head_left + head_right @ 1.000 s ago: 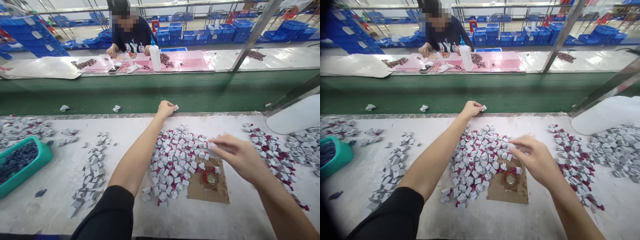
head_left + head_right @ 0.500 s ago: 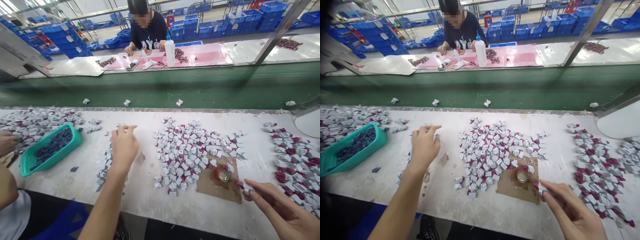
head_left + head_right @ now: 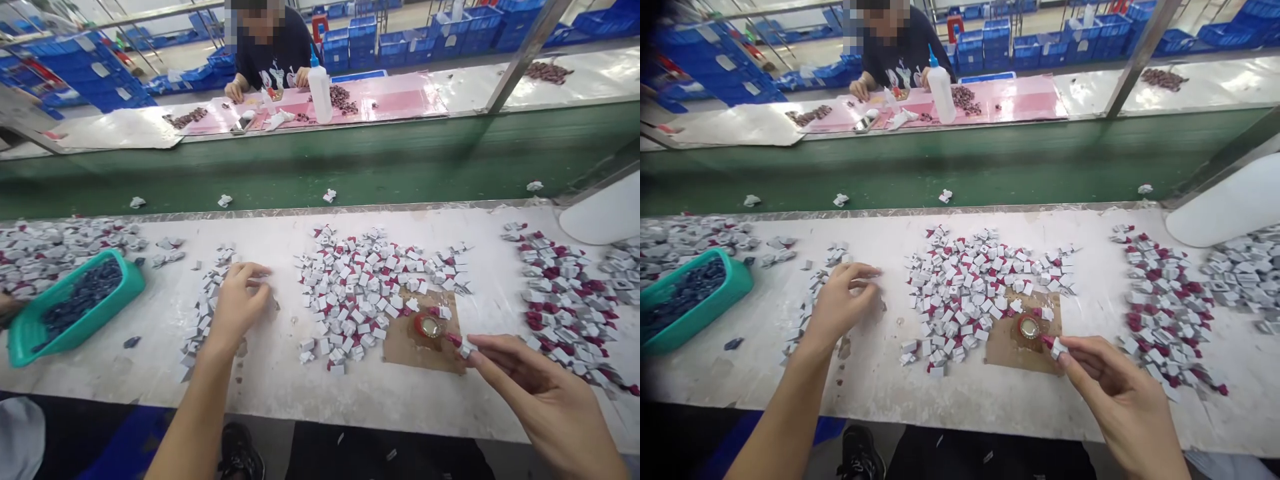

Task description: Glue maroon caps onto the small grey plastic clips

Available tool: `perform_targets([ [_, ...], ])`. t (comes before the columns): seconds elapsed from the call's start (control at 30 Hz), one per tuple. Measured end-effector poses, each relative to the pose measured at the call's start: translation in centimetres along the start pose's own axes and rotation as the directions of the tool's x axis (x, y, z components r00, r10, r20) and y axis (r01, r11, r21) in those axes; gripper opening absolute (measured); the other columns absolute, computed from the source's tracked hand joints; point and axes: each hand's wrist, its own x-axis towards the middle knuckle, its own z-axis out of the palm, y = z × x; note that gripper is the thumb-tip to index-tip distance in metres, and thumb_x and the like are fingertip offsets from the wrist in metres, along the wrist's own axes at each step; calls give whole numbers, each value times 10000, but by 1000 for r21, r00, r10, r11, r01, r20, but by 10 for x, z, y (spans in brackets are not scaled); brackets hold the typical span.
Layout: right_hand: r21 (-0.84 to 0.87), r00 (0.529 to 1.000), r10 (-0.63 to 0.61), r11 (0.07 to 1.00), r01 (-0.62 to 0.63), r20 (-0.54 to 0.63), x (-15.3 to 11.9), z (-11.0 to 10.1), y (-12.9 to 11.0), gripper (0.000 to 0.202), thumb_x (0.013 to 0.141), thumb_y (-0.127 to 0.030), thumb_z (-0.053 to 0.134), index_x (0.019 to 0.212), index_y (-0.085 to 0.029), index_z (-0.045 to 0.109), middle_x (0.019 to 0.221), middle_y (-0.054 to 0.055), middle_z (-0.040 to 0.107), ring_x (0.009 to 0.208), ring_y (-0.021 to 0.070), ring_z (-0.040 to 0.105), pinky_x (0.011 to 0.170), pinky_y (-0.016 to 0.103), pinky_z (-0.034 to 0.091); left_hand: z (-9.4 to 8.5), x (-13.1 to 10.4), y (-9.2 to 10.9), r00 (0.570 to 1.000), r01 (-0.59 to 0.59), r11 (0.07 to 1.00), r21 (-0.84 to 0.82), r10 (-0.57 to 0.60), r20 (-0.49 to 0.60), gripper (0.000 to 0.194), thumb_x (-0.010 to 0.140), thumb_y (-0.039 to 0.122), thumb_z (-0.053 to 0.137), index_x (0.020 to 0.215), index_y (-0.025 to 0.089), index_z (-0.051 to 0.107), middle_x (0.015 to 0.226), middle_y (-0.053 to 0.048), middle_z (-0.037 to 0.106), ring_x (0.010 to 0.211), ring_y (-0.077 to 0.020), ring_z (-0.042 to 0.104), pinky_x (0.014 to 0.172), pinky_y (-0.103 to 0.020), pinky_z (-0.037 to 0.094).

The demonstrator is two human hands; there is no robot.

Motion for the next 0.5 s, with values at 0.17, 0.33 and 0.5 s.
perform_targets([
  [0.17,23,999,-24,999,25,-25,-9,1,4,194,934,-433,947,1090,-319,968,1022,50,920,860,236,905,810,237,760,10,-5,-2,991,101,993,-66,-106,-75,410,826,557,706,1075,232,731,1205,-142,814,1033,-328,798,988,-488,705],
  [0.33,-32,998,-69,997,69,-6,-8,8,5,172,1013,-412,890,1129,-307,961,1078,67,912,924,246,880,799,279,755,11,-6,11,985,135,990,-38,-138,-108,285,854,416,714,1072,233,735,1101,-103,844,946,-298,773,977,-478,668],
  [0.5,-4,999,-35,999,35,-5,-8,13,1,156,1033,-393,881,1151,-322,955,1125,63,914,964,258,880,814,314,756,8,-21,25,993,101,995,18,-100,-56,243,964,445,716,1097,251,777,1078,-50,827,862,-268,719,936,-463,651],
])
